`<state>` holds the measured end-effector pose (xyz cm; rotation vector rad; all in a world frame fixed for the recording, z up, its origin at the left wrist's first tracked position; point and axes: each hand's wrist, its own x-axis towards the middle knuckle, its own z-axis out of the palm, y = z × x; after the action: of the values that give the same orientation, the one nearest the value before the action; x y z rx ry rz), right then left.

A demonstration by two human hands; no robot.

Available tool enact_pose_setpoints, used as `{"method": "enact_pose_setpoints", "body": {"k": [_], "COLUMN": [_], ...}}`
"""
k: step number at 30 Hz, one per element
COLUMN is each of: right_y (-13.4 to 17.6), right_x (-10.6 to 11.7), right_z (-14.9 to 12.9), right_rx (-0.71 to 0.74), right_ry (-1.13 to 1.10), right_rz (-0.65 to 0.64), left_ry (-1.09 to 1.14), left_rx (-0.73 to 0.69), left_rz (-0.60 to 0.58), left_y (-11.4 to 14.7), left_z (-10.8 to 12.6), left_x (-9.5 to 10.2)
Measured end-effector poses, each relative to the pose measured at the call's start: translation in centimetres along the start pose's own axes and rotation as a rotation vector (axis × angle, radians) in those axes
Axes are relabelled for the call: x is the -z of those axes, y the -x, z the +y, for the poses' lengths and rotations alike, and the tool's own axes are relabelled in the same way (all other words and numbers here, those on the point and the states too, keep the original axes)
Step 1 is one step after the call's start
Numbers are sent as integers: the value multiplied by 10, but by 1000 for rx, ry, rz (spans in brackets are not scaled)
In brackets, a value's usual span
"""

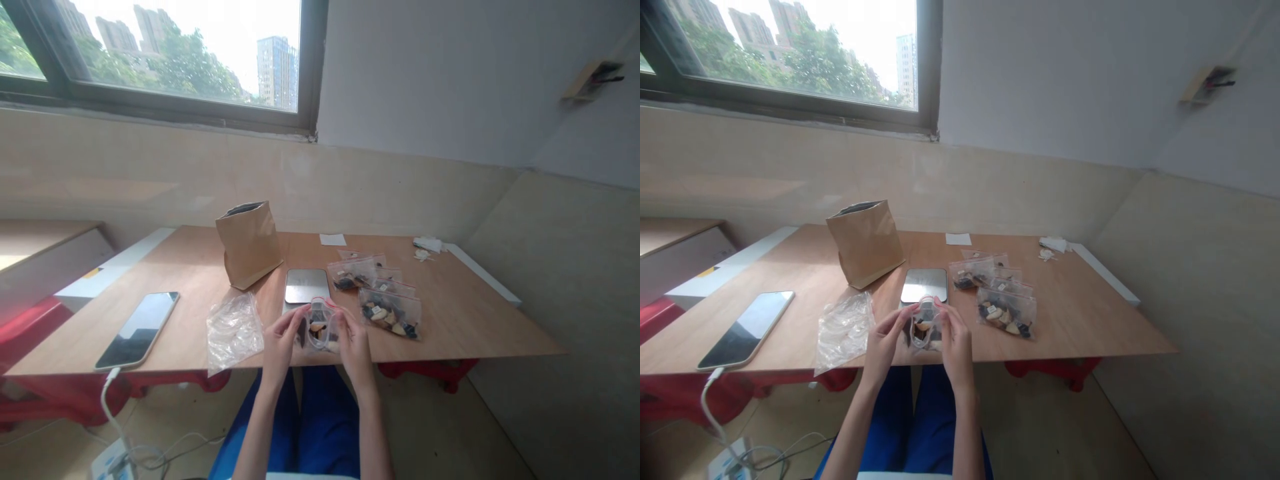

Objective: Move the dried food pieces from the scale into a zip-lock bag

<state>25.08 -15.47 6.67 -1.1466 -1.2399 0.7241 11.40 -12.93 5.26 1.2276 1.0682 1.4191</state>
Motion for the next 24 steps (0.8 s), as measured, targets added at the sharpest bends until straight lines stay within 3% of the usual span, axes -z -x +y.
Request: {"method": "enact_pose_setpoints", "body": {"k": [7,15,20,24], "right_y": [4,5,5,7], "right_x": [5,6,8,2], "right_z": [6,4,10,10], "right_rx": [-45,-102,-103,-73], "right_ry": [54,-75,-25,56], "right_rz": [233,278,250,236], "left_ry": [0,-8,-56,-124], "left_rx": [-2,-4,6,-29], "left_rz": [354,292,273,189], "left_y": [6,6,9,13], "left_z": [4,7,9,17], "left_x": [10,20,27,24]}}
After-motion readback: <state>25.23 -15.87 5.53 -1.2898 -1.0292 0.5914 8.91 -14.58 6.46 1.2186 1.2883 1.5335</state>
